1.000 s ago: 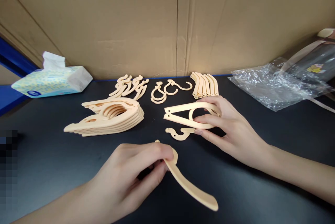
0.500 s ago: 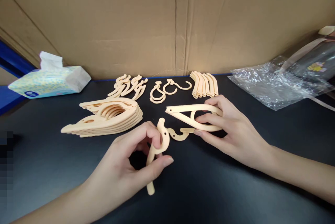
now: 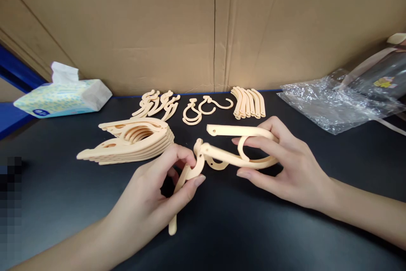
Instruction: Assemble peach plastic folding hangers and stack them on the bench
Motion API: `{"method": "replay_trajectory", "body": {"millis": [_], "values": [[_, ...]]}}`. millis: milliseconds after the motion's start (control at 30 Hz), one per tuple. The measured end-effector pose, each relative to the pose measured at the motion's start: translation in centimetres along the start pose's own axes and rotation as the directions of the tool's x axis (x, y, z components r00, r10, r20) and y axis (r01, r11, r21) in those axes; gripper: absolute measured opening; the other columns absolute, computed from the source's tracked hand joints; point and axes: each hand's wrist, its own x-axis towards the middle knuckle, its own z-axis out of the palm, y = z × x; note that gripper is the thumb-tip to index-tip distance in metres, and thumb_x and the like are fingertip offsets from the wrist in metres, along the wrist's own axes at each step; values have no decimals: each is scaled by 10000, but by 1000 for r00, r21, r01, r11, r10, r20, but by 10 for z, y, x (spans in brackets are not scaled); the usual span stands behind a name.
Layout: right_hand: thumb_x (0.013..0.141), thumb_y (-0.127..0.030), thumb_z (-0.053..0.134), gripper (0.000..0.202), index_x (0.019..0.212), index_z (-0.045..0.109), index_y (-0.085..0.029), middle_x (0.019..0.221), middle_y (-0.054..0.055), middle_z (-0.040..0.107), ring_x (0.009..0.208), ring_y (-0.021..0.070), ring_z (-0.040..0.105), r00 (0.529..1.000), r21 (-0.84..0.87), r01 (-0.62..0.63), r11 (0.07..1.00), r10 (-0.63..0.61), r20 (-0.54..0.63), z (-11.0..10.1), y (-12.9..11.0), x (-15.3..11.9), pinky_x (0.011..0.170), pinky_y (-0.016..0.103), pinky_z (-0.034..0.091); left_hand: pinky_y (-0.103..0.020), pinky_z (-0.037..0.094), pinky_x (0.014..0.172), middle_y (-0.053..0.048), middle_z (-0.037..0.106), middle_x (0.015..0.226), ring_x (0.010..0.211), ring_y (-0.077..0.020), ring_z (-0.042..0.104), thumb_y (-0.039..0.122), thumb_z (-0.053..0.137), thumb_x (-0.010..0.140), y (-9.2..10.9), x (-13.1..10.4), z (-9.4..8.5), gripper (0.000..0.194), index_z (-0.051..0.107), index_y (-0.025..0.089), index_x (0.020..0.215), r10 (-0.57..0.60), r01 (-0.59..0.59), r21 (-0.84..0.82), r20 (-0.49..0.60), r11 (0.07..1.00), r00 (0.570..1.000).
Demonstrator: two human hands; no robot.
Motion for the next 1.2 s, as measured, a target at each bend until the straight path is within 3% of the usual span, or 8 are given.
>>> {"method": "replay_trajectory", "body": {"millis": [333, 667, 833, 933, 1033, 1200], "values": [[854, -298, 594, 197, 1034, 582, -221, 913, 42, 465, 778, 148, 557, 994, 16, -106, 994, 105, 37, 2, 0, 1, 652, 280, 517, -187, 396, 548, 33, 547, 771, 631, -90, 503, 277, 460, 944, -3, 1, -4, 108, 505, 218, 1022, 39, -42, 31, 88, 999, 995], [887, -159, 518, 159, 1010, 597, -223, 919, 28, 462, 694, 93, 525, 992, 36, -108, 993, 106, 64, 4, 4, 1, 595, 234, 464, -186, 433, 770, -22, 566, 1007, 892, -112, 552, 144, 406, 956, -2, 6, -4, 181, 555, 214, 1031, 205, -200, -44, 160, 979, 966], [899, -149, 506, 161, 980, 615, -236, 870, 16, 485, 684, 84, 530, 997, 58, -73, 996, 70, 44, 4, 2, 1, 575, 207, 445, -183, 420, 647, -3, 552, 874, 725, -95, 531, 143, 338, 968, -1, 5, -4, 195, 516, 211, 1003, 149, -141, -53, 191, 989, 970], [903, -153, 505, 158, 980, 615, -237, 864, 8, 503, 618, 66, 506, 996, 67, -70, 995, 66, 51, 3, 2, 0, 538, 201, 423, -194, 392, 604, 10, 520, 815, 680, -97, 499, 205, 365, 972, 0, 4, -6, 150, 495, 202, 896, 109, -113, 6, 221, 994, 969], [902, -158, 511, 160, 1003, 611, -231, 876, 7, 526, 574, 58, 485, 997, 77, -69, 995, 65, 48, 4, 3, 0, 518, 206, 409, -201, 358, 562, 23, 481, 758, 625, -89, 460, 283, 381, 974, 2, 3, -7, 230, 455, 190, 778, 94, -115, 62, 266, 991, 959], [896, -173, 517, 167, 1024, 602, -240, 894, 16, 558, 695, 105, 554, 990, 157, -143, 977, 142, 18, 3, 6, 2, 614, 233, 441, -218, 307, 527, 34, 436, 694, 568, -87, 412, 295, 366, 972, 4, 3, -7, 310, 382, 184, 683, 67, -107, 113, 315, 988, 947]]}}
